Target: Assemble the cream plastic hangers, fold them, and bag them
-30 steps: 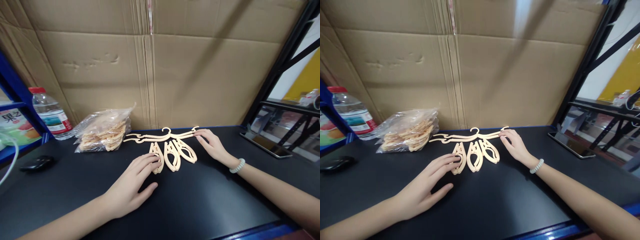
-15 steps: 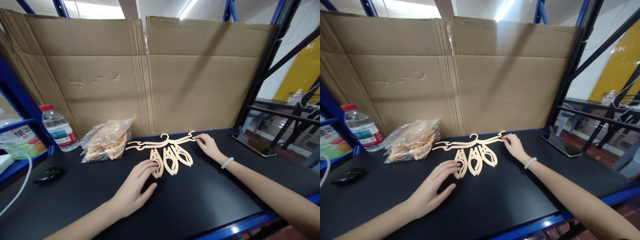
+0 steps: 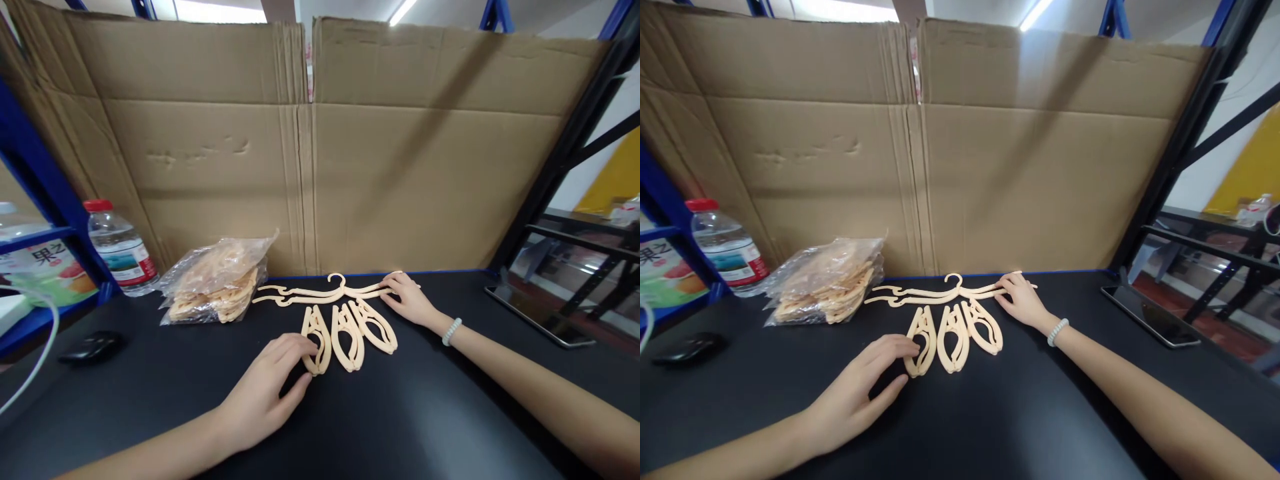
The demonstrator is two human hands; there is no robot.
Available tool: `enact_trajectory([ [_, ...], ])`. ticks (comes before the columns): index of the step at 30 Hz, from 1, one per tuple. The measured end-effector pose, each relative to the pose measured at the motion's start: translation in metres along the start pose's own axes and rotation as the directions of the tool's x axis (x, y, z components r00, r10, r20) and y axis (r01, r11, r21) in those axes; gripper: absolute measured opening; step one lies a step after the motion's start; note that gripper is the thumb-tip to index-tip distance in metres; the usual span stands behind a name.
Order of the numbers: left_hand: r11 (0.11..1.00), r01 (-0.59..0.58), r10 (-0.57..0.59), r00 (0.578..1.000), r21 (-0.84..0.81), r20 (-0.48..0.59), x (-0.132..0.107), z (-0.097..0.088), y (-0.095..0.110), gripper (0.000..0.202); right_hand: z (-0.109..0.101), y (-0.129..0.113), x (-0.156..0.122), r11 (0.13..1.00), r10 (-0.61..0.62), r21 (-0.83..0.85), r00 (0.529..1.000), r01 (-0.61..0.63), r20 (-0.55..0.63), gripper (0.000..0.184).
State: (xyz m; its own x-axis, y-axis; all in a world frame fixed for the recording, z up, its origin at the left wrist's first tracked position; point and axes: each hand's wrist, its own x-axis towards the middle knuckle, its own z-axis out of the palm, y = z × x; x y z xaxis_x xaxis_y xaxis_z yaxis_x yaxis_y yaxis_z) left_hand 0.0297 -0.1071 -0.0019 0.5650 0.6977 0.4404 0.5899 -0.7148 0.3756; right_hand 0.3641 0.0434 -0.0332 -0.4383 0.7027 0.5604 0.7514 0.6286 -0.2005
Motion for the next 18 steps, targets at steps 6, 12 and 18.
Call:
enact_trajectory([
  [6, 0.997, -0.072, 0.072, 0.996, 0.004, -0.048, 0.014, 0.003, -0.009, 0.031, 0.000, 0.002, -0.001, 1.000, 0.004, 0.017, 1.000, -0.004, 0.025, 0.020],
  [12, 0.993, -0.082, 0.068, 0.987, -0.088, -0.143, 0.013, 0.006, -0.014, 0.031, 0.000, 0.003, -0.001, 0.997, -0.006, 0.079, 0.999, 0.003, 0.035, 0.016],
  [18, 0.987, -0.030, -0.009, 0.970, -0.159, -0.242, 0.009, 0.004, -0.010, 0.025, -0.007, -0.001, -0.005, 0.992, 0.046, 0.116, 0.998, -0.040, -0.047, 0.018],
])
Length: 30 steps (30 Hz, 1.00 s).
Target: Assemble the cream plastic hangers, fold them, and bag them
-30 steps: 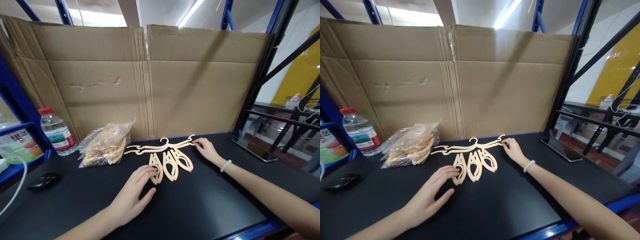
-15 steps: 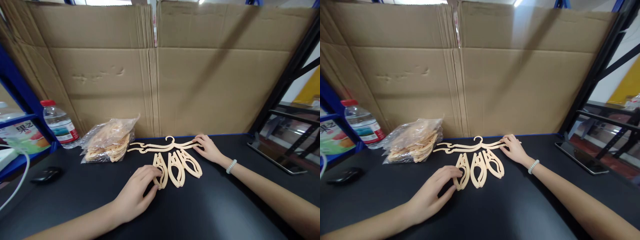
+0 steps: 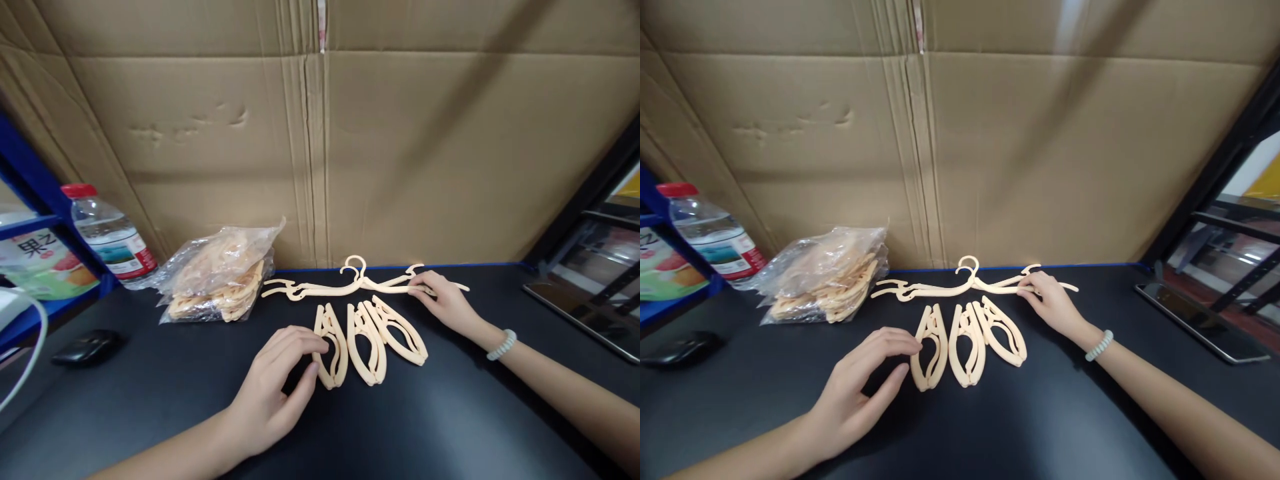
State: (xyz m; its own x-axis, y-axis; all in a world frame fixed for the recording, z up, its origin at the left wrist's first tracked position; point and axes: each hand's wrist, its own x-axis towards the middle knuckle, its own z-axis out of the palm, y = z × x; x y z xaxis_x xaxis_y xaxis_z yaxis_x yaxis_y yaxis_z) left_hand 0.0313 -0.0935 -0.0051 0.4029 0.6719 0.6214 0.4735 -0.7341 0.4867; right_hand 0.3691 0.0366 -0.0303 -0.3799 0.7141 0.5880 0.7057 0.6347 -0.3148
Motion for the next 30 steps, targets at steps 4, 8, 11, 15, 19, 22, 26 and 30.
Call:
enact_trajectory([
  [4, 0.998, 0.062, -0.062, 0.998, 0.011, -0.015, -0.001, -0.006, 0.002, 0.024, -0.010, 0.001, -0.007, 0.996, 0.069, -0.049, 0.991, -0.075, -0.112, 0.019],
  [8, 0.964, 0.264, -0.265, 0.964, -0.028, -0.021, 0.001, -0.011, 0.004, 0.013, -0.026, -0.006, -0.008, 0.991, 0.121, -0.028, 0.973, -0.129, -0.195, 0.019],
  [11, 0.881, 0.439, -0.444, 0.896, -0.179, 0.010, 0.001, -0.010, 0.006, 0.013, -0.039, -0.021, -0.005, 0.988, 0.146, -0.009, 0.953, -0.154, -0.266, 0.019],
  [15, 0.704, 0.571, -0.631, 0.776, -0.423, -0.003, -0.004, -0.002, 0.011, 0.039, -0.048, -0.046, -0.005, 0.989, 0.145, 0.021, 0.945, -0.145, -0.295, 0.016],
  [19, 0.602, 0.601, -0.710, 0.705, -0.526, -0.008, -0.009, 0.002, 0.015, 0.067, -0.044, -0.058, -0.017, 0.998, 0.066, 0.007, 0.972, -0.066, -0.224, 0.014],
  [22, 0.619, 0.586, -0.695, 0.719, -0.522, -0.018, -0.010, 0.000, 0.016, 0.072, -0.038, -0.060, -0.025, 1.000, -0.030, -0.010, 0.984, 0.029, -0.174, 0.010],
  [26, 0.702, 0.563, -0.633, 0.774, -0.437, -0.020, -0.007, -0.002, 0.016, 0.066, -0.032, -0.064, -0.028, 0.997, -0.075, -0.017, 0.988, 0.073, -0.132, 0.010],
  [30, 0.776, 0.499, -0.548, 0.836, -0.386, -0.023, -0.004, -0.002, 0.015, 0.061, -0.032, -0.070, -0.029, 0.997, -0.080, -0.019, 0.988, 0.078, -0.131, 0.011],
])
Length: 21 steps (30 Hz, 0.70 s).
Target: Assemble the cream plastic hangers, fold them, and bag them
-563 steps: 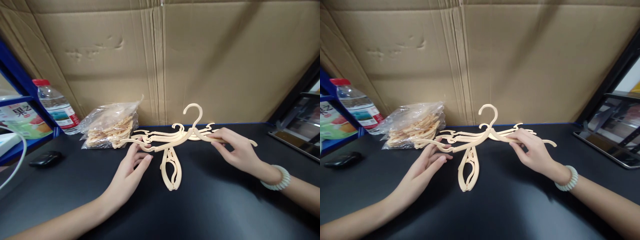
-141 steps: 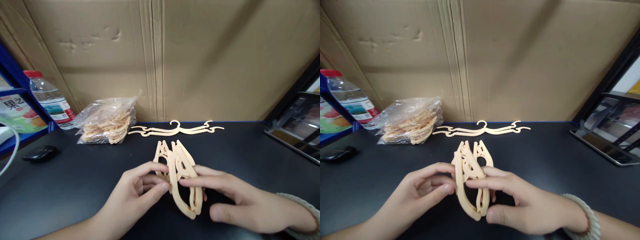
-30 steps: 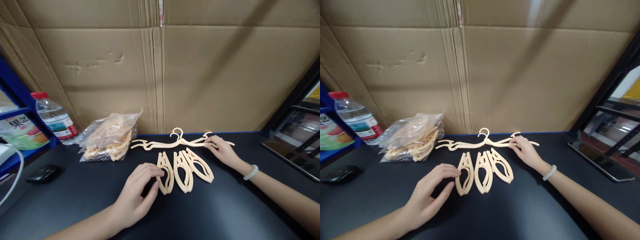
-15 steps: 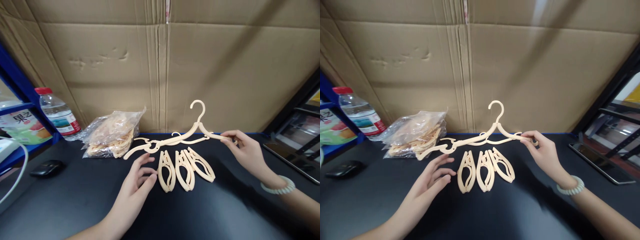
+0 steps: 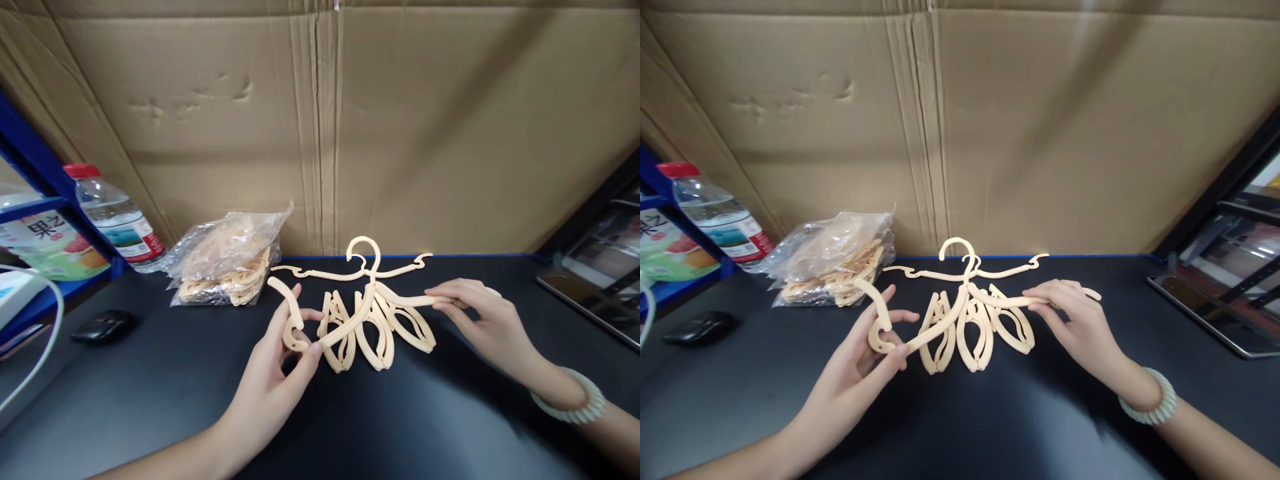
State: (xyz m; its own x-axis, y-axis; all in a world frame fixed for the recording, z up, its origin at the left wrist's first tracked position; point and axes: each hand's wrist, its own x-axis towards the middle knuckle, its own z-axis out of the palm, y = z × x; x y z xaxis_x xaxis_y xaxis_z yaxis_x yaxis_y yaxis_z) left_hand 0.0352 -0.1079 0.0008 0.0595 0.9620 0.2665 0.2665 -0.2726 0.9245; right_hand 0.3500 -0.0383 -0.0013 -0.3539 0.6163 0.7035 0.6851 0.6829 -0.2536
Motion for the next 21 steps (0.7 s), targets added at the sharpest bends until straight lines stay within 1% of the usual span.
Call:
enact_trajectory([
  [3, 1.000, -0.020, 0.020, 0.999, -0.008, 0.027, 0.002, 0.000, -0.001, 0.054, -0.001, -0.002, 0.000, 1.000, -0.006, -0.006, 1.000, 0.006, -0.010, 0.012],
  [6, 1.000, -0.009, 0.010, 1.000, -0.021, 0.027, 0.004, -0.001, -0.002, 0.048, 0.000, 0.000, 0.000, 1.000, -0.026, -0.015, 1.000, 0.026, -0.004, 0.016],
  [8, 1.000, 0.011, -0.011, 1.000, -0.015, 0.013, 0.006, -0.001, -0.002, 0.040, -0.001, 0.002, 0.000, 0.997, -0.064, -0.042, 0.998, 0.064, 0.010, 0.021],
  [10, 0.999, 0.048, -0.048, 0.999, -0.015, -0.006, 0.009, -0.002, -0.002, 0.034, -0.003, 0.003, 0.001, 0.985, -0.132, -0.109, 0.990, 0.135, 0.042, 0.026],
  [12, 0.996, 0.090, -0.090, 0.995, -0.025, -0.031, 0.011, -0.003, -0.002, 0.034, -0.007, 0.004, 0.002, 0.947, -0.205, -0.234, 0.975, 0.220, 0.086, 0.025],
  [14, 0.991, 0.131, -0.133, 0.989, -0.034, -0.063, 0.014, -0.003, -0.004, 0.037, -0.012, 0.004, 0.003, 0.884, -0.237, -0.385, 0.964, 0.265, 0.119, 0.018],
  [16, 0.987, 0.152, -0.156, 0.984, -0.042, -0.091, 0.016, -0.003, -0.006, 0.039, -0.016, 0.003, 0.002, 0.826, -0.234, -0.497, 0.964, 0.267, 0.127, 0.014],
  [17, 0.987, 0.158, -0.161, 0.982, -0.044, -0.100, 0.016, -0.003, -0.008, 0.040, -0.017, 0.002, 0.002, 0.804, -0.230, -0.535, 0.966, 0.259, 0.121, 0.015],
  [21, 0.991, 0.127, -0.132, 0.984, -0.049, -0.120, 0.016, -0.001, -0.010, 0.039, -0.019, 0.000, 0.000, 0.738, -0.241, -0.629, 0.966, 0.243, 0.090, 0.029],
])
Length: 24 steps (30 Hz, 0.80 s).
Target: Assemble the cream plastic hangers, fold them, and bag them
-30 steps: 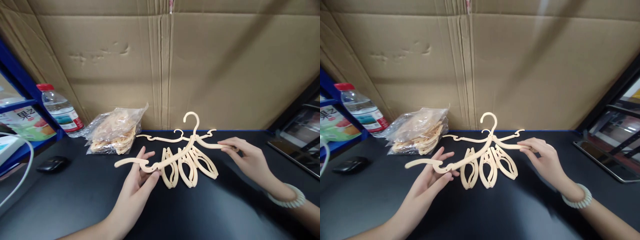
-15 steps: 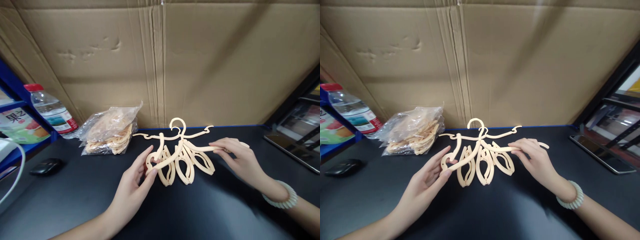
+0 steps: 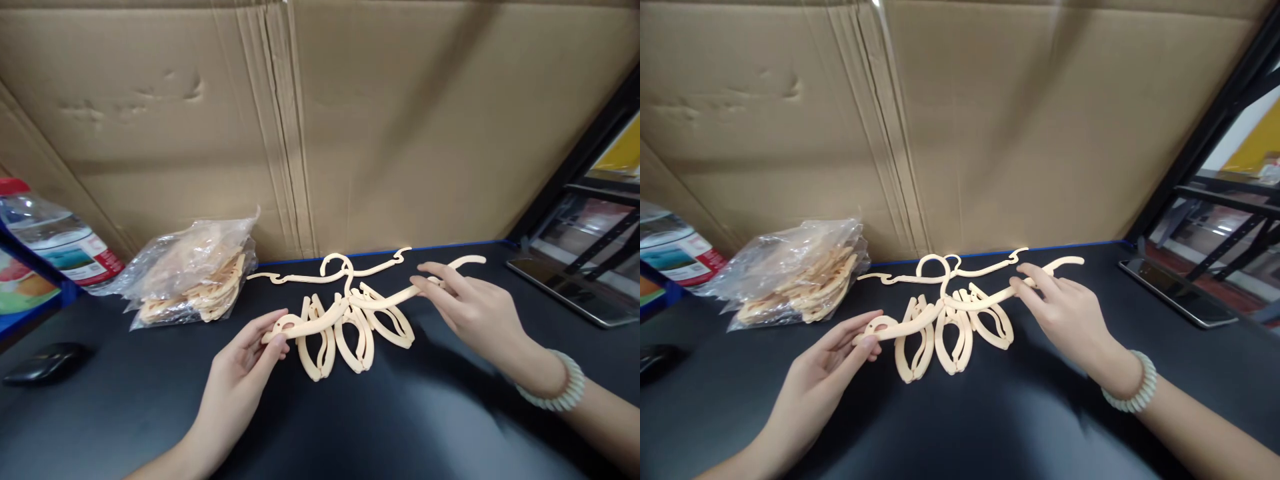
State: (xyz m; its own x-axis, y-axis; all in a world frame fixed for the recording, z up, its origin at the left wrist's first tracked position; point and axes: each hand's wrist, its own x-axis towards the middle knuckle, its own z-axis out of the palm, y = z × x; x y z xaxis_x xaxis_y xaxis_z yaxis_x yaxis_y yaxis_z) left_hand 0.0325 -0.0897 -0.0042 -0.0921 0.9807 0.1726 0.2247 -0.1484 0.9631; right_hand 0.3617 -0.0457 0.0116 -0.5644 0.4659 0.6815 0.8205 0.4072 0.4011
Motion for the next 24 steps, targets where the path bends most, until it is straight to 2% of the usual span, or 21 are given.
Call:
enact_trajectory([
  [3, 0.999, -0.033, 0.033, 0.999, -0.013, -0.019, -0.001, 0.001, 0.000, 0.036, -0.001, 0.000, 0.001, 0.999, -0.040, 0.014, 0.999, 0.040, 0.023, 0.030],
  [7, 0.999, -0.032, 0.032, 0.999, -0.016, -0.022, -0.003, 0.001, 0.001, 0.032, 0.003, 0.000, -0.002, 0.971, -0.083, 0.227, 0.996, 0.074, 0.027, 0.036],
  [11, 0.999, -0.030, 0.029, 0.999, -0.039, -0.035, -0.003, 0.001, 0.002, 0.032, 0.011, -0.002, -0.007, 0.892, -0.018, 0.452, 0.998, -0.010, 0.057, 0.040],
  [15, 0.997, -0.032, 0.029, 0.998, -0.073, -0.051, -0.002, 0.001, 0.005, 0.031, 0.011, -0.005, -0.003, 0.812, 0.071, 0.578, 0.996, -0.087, 0.051, 0.030],
  [18, 0.994, -0.020, 0.014, 0.998, -0.104, -0.056, -0.003, 0.001, 0.006, 0.033, 0.008, -0.005, 0.001, 0.740, 0.137, 0.652, 0.986, -0.165, 0.093, 0.030],
  [24, 0.980, -0.028, 0.029, 1.000, -0.198, 0.005, -0.003, 0.002, 0.007, 0.039, 0.005, -0.003, 0.003, 0.644, 0.168, 0.728, 0.972, -0.233, 0.163, 0.028],
])
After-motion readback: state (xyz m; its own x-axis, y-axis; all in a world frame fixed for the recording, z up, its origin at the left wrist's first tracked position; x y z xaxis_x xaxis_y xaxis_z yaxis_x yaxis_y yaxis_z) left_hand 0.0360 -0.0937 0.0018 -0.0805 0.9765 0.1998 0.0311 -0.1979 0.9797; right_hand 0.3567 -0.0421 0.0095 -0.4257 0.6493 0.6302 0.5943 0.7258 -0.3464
